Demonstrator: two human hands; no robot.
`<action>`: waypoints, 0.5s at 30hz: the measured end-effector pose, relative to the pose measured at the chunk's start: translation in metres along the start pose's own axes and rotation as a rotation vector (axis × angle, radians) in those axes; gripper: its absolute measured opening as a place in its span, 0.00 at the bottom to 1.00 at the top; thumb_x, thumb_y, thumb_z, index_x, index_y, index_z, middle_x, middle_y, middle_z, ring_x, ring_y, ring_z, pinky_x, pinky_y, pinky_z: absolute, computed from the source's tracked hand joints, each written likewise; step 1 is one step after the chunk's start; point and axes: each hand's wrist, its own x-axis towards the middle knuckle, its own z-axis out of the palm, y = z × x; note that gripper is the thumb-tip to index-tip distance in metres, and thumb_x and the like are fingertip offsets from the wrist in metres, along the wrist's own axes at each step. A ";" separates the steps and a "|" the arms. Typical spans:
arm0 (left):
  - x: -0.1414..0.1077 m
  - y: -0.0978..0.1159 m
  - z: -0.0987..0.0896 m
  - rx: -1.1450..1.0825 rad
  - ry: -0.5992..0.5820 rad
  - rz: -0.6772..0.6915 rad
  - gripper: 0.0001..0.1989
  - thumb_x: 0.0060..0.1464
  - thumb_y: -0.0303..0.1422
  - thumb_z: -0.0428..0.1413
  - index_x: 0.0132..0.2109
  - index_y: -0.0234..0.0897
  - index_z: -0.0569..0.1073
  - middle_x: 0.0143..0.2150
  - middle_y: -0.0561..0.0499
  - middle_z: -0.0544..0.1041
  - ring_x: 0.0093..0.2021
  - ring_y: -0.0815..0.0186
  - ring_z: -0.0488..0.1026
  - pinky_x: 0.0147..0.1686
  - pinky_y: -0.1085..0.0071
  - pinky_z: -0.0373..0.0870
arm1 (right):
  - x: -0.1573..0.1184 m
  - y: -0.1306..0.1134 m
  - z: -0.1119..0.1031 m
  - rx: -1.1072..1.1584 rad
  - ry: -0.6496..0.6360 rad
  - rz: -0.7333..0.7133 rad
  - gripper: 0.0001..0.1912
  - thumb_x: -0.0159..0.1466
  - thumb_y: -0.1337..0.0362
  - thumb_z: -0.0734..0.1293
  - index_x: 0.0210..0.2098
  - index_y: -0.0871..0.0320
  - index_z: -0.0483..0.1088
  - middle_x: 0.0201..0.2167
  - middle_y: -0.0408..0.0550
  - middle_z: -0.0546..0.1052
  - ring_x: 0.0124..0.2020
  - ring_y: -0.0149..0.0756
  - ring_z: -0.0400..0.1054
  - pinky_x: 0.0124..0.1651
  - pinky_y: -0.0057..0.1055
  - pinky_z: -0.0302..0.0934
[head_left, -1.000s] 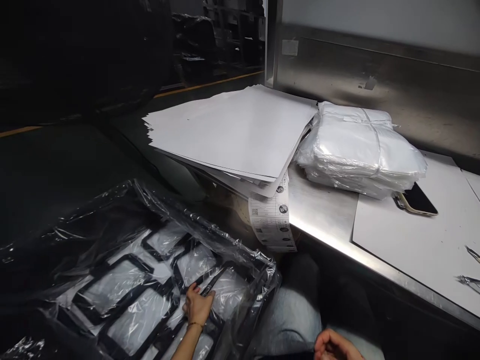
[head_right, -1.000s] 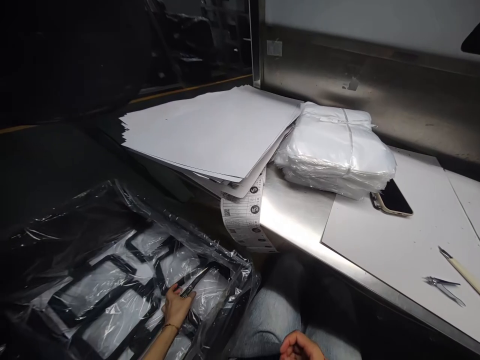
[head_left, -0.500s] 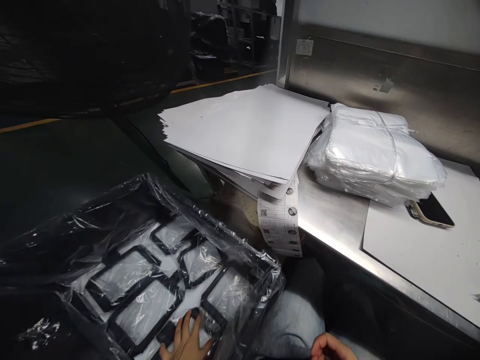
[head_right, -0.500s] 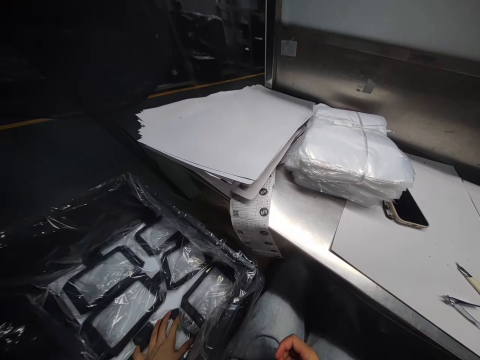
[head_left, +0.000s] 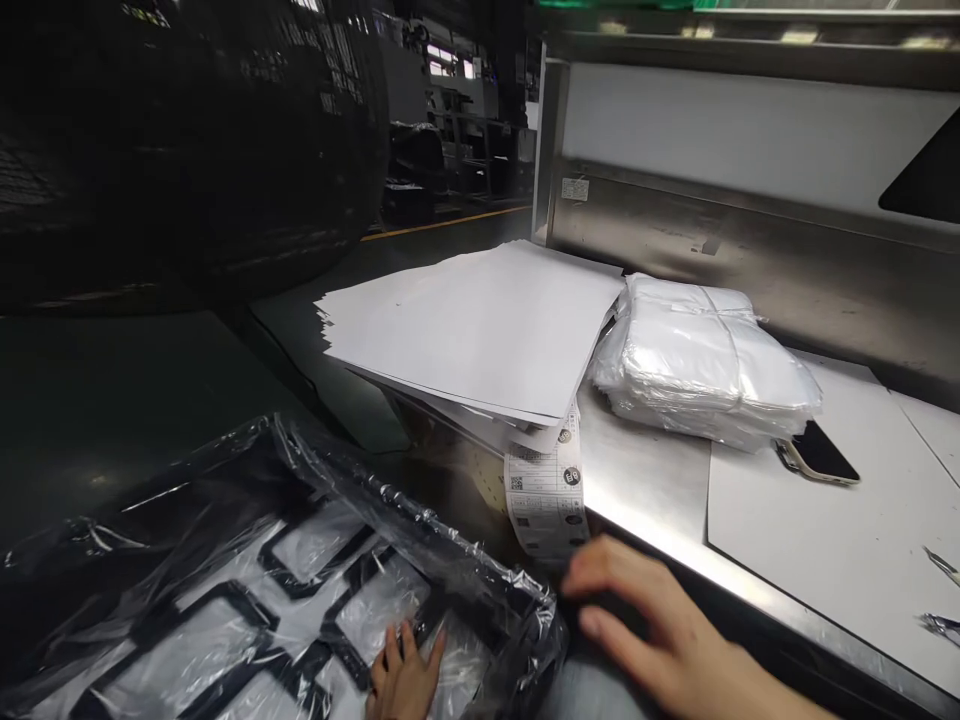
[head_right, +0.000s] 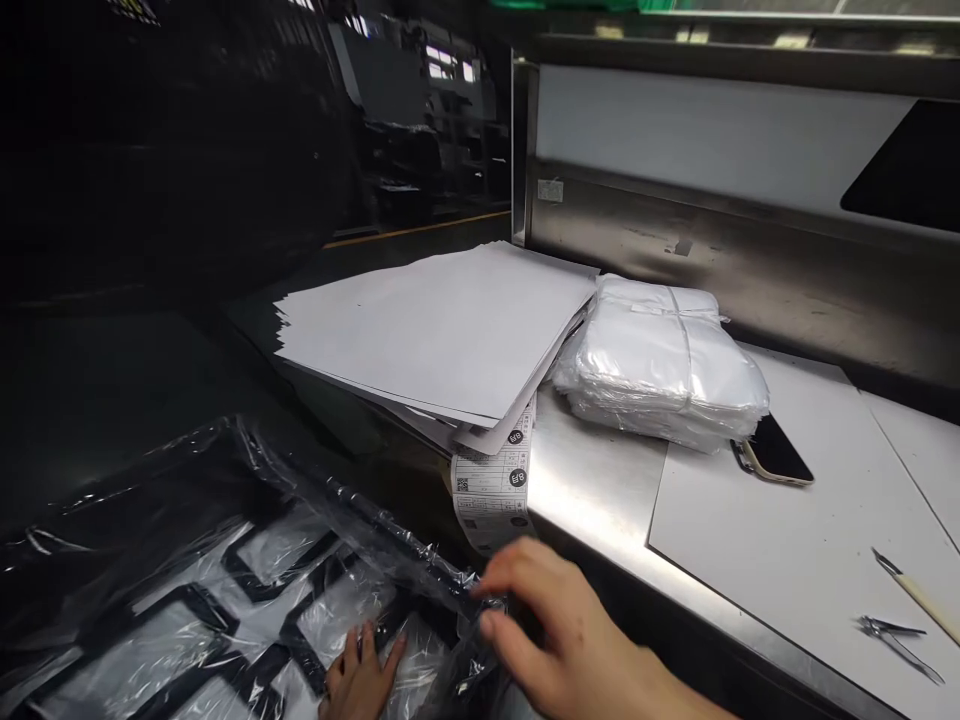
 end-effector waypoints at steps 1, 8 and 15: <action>0.001 0.002 -0.001 -0.037 -0.014 0.002 0.31 0.55 0.44 0.39 0.60 0.29 0.45 0.63 0.41 0.41 0.60 0.51 0.43 0.52 0.54 0.49 | 0.024 -0.004 -0.005 -0.100 0.071 -0.106 0.10 0.61 0.66 0.57 0.40 0.59 0.65 0.39 0.51 0.70 0.42 0.31 0.64 0.45 0.27 0.59; -0.008 -0.009 -0.040 -0.342 0.231 -0.021 0.33 0.52 0.46 0.35 0.59 0.28 0.47 0.60 0.37 0.47 0.57 0.44 0.47 0.50 0.49 0.50 | 0.159 -0.011 -0.004 -0.966 0.012 0.104 0.42 0.57 0.46 0.58 0.58 0.72 0.44 0.59 0.70 0.45 0.59 0.59 0.37 0.55 0.53 0.40; -0.049 0.015 -0.098 -0.738 0.365 0.249 0.31 0.50 0.46 0.37 0.53 0.27 0.55 0.58 0.38 0.48 0.57 0.55 0.51 0.54 0.60 0.54 | 0.179 -0.021 -0.004 -1.032 -0.144 0.089 0.20 0.63 0.54 0.56 0.46 0.63 0.62 0.36 0.49 0.72 0.37 0.36 0.67 0.42 0.41 0.60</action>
